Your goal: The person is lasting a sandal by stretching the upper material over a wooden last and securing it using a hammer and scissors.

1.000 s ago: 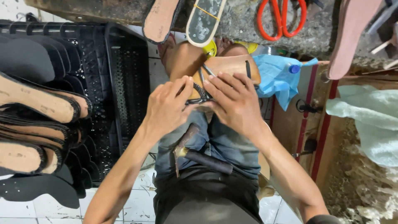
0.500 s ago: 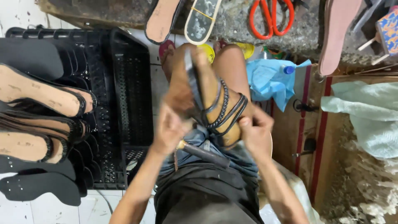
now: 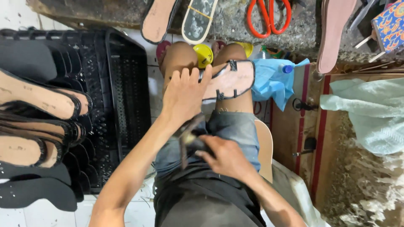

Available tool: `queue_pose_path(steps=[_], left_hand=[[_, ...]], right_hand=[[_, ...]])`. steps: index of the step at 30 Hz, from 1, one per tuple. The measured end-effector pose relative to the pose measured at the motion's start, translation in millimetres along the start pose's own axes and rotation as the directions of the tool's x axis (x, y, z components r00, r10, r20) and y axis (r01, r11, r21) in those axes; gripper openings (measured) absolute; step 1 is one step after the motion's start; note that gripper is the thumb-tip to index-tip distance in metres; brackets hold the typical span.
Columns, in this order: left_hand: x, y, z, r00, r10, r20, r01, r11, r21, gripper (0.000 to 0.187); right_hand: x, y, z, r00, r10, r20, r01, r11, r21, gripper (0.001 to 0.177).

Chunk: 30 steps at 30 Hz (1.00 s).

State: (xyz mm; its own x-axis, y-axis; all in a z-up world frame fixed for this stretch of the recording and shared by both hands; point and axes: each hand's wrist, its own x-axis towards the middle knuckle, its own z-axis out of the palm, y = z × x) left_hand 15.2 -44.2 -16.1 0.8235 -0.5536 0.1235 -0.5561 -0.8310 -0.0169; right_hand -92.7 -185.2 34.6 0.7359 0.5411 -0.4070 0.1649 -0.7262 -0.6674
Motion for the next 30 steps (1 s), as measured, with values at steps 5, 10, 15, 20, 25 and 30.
queue_pose_path(steps=[5, 10, 15, 20, 25, 30], left_hand=[[4, -4, 32, 0.998, 0.037, -0.044, -0.039, 0.998, -0.048, 0.054], [11, -5, -4, 0.999, 0.016, -0.042, -0.016, 1.0, -0.011, 0.047], [8, 1, 12, 0.972, -0.007, -0.237, 0.005, 1.0, -0.01, 0.051], [6, 5, 13, 0.96, -0.05, -0.275, 0.041, 0.998, -0.041, 0.033], [15, -3, 1, 0.994, -0.023, -0.107, 0.016, 0.998, -0.058, 0.051], [9, 1, -4, 0.976, -0.047, -0.212, 0.037, 0.998, -0.052, 0.044]], right_hand=[[-19, -15, -50, 0.793, 0.067, -0.605, 0.072, 0.977, 0.202, 0.029], [-35, 41, 8, 0.63, 0.056, -0.775, 0.209, 0.948, 0.238, 0.034], [-7, 81, 15, 0.749, 0.244, -0.616, -0.354, 0.933, -0.061, 0.053], [-12, 66, 10, 0.422, 0.282, -0.862, 0.733, 0.452, 0.507, 0.047], [2, 105, 0, 0.785, 0.198, -0.587, -0.197, 0.978, 0.066, 0.04], [1, 21, -65, 0.488, 0.368, -0.791, 0.2, 0.835, 0.512, 0.027]])
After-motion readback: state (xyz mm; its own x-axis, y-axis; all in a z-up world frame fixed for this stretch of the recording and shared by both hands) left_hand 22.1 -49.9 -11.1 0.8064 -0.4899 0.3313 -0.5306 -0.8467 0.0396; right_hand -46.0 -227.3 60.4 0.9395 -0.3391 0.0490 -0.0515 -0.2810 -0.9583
